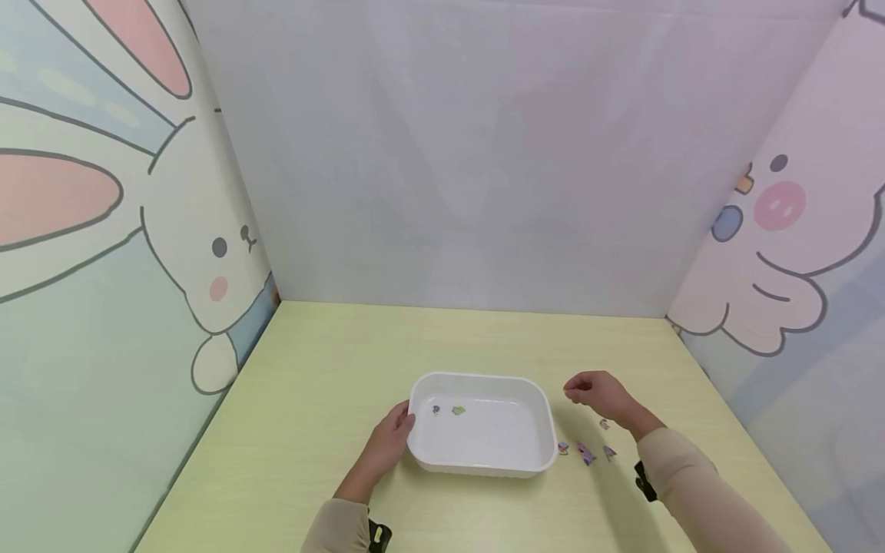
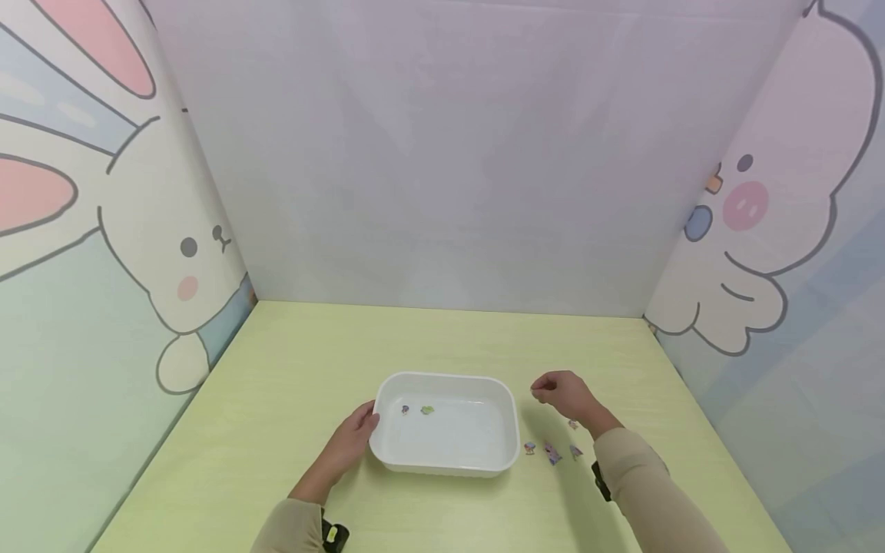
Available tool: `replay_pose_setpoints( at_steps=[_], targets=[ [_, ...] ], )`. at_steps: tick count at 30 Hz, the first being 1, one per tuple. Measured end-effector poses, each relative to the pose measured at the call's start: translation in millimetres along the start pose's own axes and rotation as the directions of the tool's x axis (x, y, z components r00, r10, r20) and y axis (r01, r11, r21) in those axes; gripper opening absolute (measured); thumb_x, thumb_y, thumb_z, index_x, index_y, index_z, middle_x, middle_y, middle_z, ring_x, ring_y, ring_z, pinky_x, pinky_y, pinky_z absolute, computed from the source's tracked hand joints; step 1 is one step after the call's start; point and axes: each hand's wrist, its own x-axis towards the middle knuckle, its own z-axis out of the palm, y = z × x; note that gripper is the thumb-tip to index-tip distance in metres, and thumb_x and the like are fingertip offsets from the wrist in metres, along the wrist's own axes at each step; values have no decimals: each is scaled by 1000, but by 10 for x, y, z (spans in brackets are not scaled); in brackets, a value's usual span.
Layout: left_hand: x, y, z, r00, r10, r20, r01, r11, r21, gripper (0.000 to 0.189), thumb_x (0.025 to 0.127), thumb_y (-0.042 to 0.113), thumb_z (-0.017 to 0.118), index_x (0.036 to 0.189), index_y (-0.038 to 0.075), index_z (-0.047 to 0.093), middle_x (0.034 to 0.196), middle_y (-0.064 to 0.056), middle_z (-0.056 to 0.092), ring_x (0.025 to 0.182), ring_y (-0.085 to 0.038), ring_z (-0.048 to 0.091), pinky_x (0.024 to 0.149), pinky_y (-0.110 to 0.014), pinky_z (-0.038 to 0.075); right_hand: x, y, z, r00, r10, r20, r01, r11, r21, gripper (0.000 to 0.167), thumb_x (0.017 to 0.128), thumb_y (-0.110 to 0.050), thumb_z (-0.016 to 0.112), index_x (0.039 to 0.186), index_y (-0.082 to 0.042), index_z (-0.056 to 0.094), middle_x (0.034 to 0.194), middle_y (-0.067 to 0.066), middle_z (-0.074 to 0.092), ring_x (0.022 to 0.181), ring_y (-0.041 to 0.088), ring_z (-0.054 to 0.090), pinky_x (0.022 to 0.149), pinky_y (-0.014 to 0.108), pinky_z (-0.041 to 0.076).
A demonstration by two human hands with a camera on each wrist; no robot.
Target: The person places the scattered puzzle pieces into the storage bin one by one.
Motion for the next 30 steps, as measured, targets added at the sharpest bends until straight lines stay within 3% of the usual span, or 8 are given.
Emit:
replay_pose_setpoints(
  at_steps=[6,12,30],
  targets=[
    [6,-3,0,1000,6,1,-6,1000,-2,46,106,20,42,144,-6,40,140,-24,49,126,-41,47,104,-56,37,46,-95,-13,1000,5,13,-5,999,34,23,95,-16,64,107,4,66,95,16,66,90,37,60,74,49,52],
    [4,-7,4,1000,1,2,-1,1000,-7,46,106,20,42,144,-5,40,139,-24,50,125,-41,48,104,-56,37,117,-193,-16,999,-29,26,28,999,37,22,95,-15,65,106,3,67,95,15,66,89,34,61,76,52,52],
    [4,13,9,1000,-1,-1,1,1000,2,45,105,20,42,144,-4,41,139,-23,50,127,-42,46,105,-57,35,304,-700,164,992,-98,77,101,994,-44,11,93,-10,66,97,-1,70,86,3,67,81,17,62,71,35,52]
  ],
)
